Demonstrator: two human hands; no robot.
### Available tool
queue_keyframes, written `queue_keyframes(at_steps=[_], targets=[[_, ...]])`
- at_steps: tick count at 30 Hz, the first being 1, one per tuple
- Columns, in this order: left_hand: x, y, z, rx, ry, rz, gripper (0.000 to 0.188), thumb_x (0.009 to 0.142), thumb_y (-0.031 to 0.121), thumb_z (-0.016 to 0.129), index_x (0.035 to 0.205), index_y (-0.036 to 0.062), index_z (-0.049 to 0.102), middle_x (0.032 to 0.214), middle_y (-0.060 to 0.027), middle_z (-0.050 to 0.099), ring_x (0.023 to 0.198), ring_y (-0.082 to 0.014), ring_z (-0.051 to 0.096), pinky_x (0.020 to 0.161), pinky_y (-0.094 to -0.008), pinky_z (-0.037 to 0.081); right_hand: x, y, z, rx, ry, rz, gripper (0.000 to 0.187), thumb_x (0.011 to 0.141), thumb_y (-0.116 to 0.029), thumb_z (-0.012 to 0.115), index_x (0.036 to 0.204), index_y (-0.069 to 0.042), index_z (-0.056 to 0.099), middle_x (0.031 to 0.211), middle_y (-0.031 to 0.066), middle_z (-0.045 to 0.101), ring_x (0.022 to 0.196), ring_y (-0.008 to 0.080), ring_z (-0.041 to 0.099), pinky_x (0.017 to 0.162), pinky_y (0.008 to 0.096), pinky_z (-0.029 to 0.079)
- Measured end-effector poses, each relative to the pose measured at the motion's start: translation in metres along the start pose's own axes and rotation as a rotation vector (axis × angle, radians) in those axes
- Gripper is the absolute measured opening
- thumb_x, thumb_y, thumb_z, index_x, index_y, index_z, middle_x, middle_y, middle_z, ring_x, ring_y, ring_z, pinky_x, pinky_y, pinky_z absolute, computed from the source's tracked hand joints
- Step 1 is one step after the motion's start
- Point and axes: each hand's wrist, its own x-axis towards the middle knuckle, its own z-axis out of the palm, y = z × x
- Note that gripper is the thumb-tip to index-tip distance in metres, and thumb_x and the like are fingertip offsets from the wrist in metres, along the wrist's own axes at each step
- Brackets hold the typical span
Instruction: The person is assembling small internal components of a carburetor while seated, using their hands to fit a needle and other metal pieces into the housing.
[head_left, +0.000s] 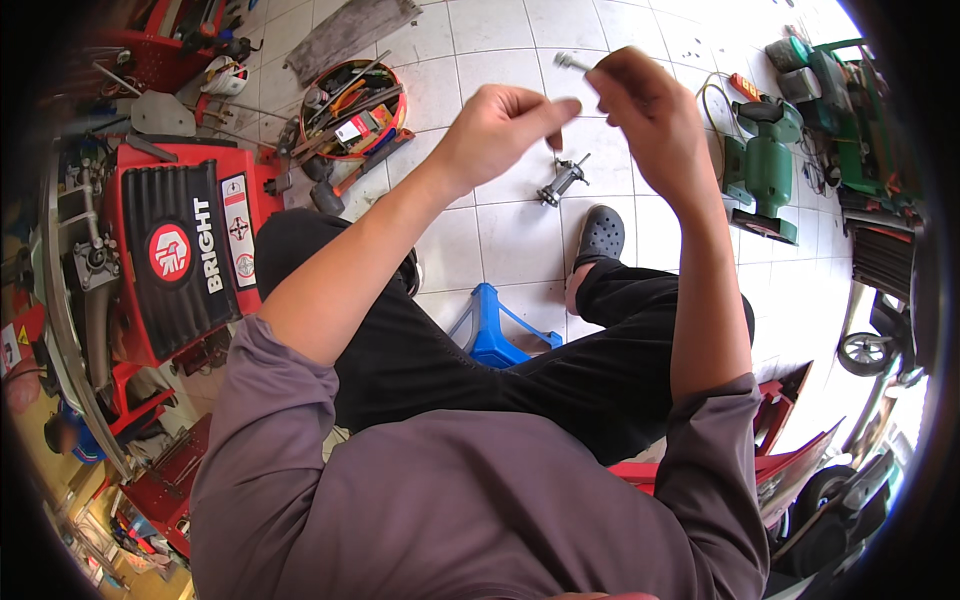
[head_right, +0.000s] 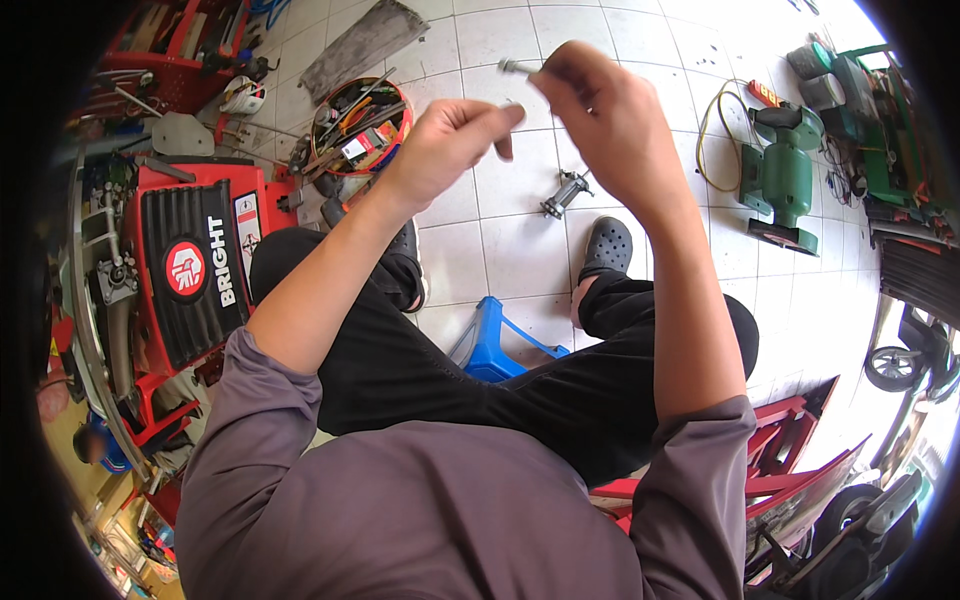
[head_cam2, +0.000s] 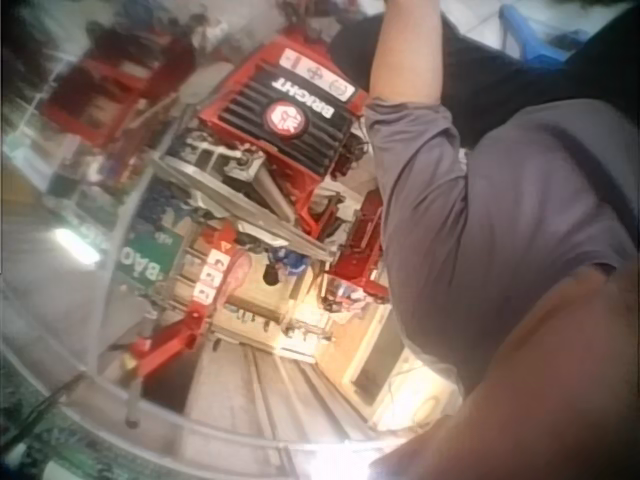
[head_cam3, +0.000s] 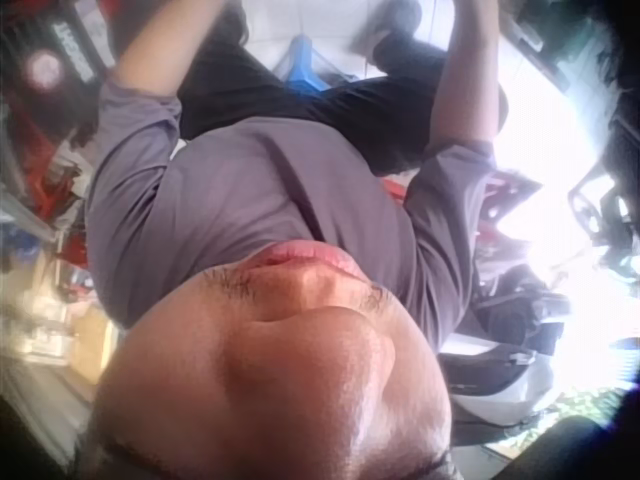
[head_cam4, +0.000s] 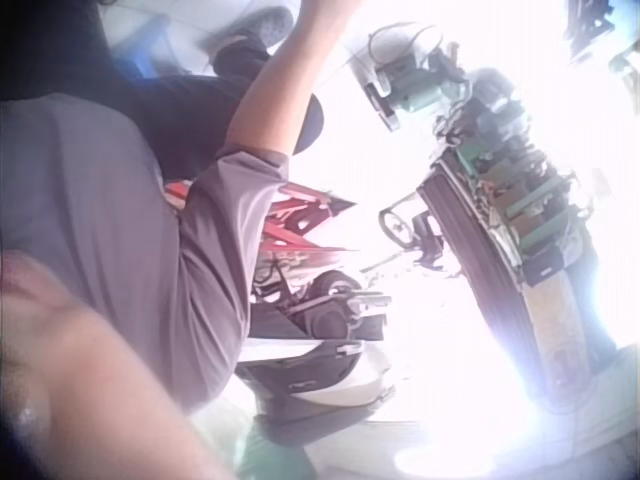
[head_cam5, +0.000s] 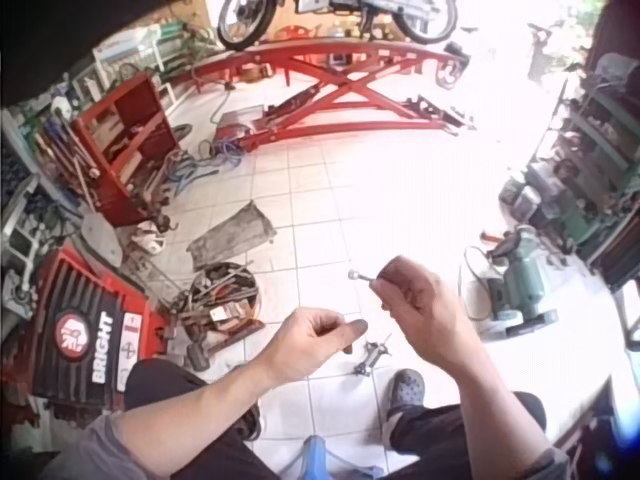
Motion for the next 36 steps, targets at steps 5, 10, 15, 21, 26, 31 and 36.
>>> queue_keyframes(at_steps=[5, 10, 15, 21, 26, 31, 36], targets=[[0.000, 0.000, 0.000, -0.060, 0.076, 0.008, 0.020, 0.088, 0.024, 0.064, 0.093, 0.0048, 0.063, 0.061, 0.0074, 0.049, 0.056, 0.0010, 0.036, 0.049, -0.0167, 0.026, 0.000, 0.001, -0.001, -0.104, -0.219, 0.024, 0.016, 0.086, -0.016, 0.061, 0.088, 0.000, 0.059, 0.064, 0.0103, 0.055, 0.055, 0.0157, 0.046, 0.053, 0.0296, 0.040], [-0.001, 0.000, 0.002, -0.013, 0.059, 0.063, 0.018, 0.088, 0.017, 0.064, 0.101, 0.0060, 0.060, 0.061, 0.0084, 0.043, 0.054, 0.0007, 0.033, 0.049, -0.0185, 0.024, -0.003, -0.003, 0.001, -0.102, -0.209, -0.018, 0.016, 0.085, -0.015, 0.060, 0.086, 0.001, 0.059, 0.064, 0.0103, 0.056, 0.054, 0.0174, 0.046, 0.053, 0.0303, 0.040], [-0.003, 0.005, 0.002, 0.082, 0.051, 0.036, 0.016, 0.088, 0.016, 0.064, 0.100, 0.0052, 0.060, 0.061, 0.0089, 0.040, 0.054, 0.0004, 0.031, 0.050, -0.0193, 0.023, 0.000, -0.004, -0.004, -0.152, -0.240, 0.030, 0.015, 0.089, -0.015, 0.058, 0.090, 0.000, 0.058, 0.071, 0.0032, 0.057, 0.063, 0.0085, 0.046, 0.057, 0.0226, 0.039], [-0.001, -0.002, 0.006, -0.011, 0.140, 0.053, 0.021, 0.091, 0.024, 0.061, 0.095, 0.0031, 0.058, 0.059, 0.0094, 0.038, 0.052, 0.0003, 0.029, 0.047, -0.0185, 0.022, -0.001, 0.000, -0.001, -0.076, -0.164, -0.022, 0.018, 0.085, -0.016, 0.061, 0.086, 0.001, 0.058, 0.066, 0.0106, 0.058, 0.056, 0.0172, 0.049, 0.056, 0.0293, 0.042], [0.002, -0.006, 0.003, -0.094, 0.095, 0.090, 0.029, 0.094, 0.033, 0.054, 0.092, 0.0040, 0.058, 0.059, 0.0092, 0.036, 0.051, -0.0001, 0.029, 0.046, -0.0178, 0.023, -0.001, 0.001, 0.001, -0.100, -0.161, -0.054, 0.018, 0.085, -0.017, 0.061, 0.086, 0.001, 0.058, 0.064, 0.0106, 0.058, 0.054, 0.0171, 0.049, 0.054, 0.0294, 0.041], [0.003, -0.006, 0.003, -0.120, 0.103, 0.078, 0.029, 0.095, 0.032, 0.053, 0.092, 0.0040, 0.058, 0.058, 0.0089, 0.037, 0.051, -0.0003, 0.029, 0.046, -0.0179, 0.024, -0.001, 0.000, 0.001, -0.137, -0.160, -0.042, 0.017, 0.085, -0.017, 0.062, 0.086, 0.000, 0.057, 0.062, 0.0103, 0.056, 0.052, 0.0166, 0.047, 0.052, 0.0297, 0.040], [0.003, -0.009, 0.002, -0.092, 0.090, 0.126, 0.029, 0.095, 0.032, 0.053, 0.092, 0.0040, 0.058, 0.058, 0.0084, 0.038, 0.051, -0.0007, 0.031, 0.046, -0.0180, 0.026, -0.002, -0.001, 0.001, -0.116, -0.154, -0.048, 0.017, 0.085, -0.017, 0.061, 0.086, 0.000, 0.059, 0.060, 0.0102, 0.054, 0.052, 0.0167, 0.046, 0.051, 0.0306, 0.039]])
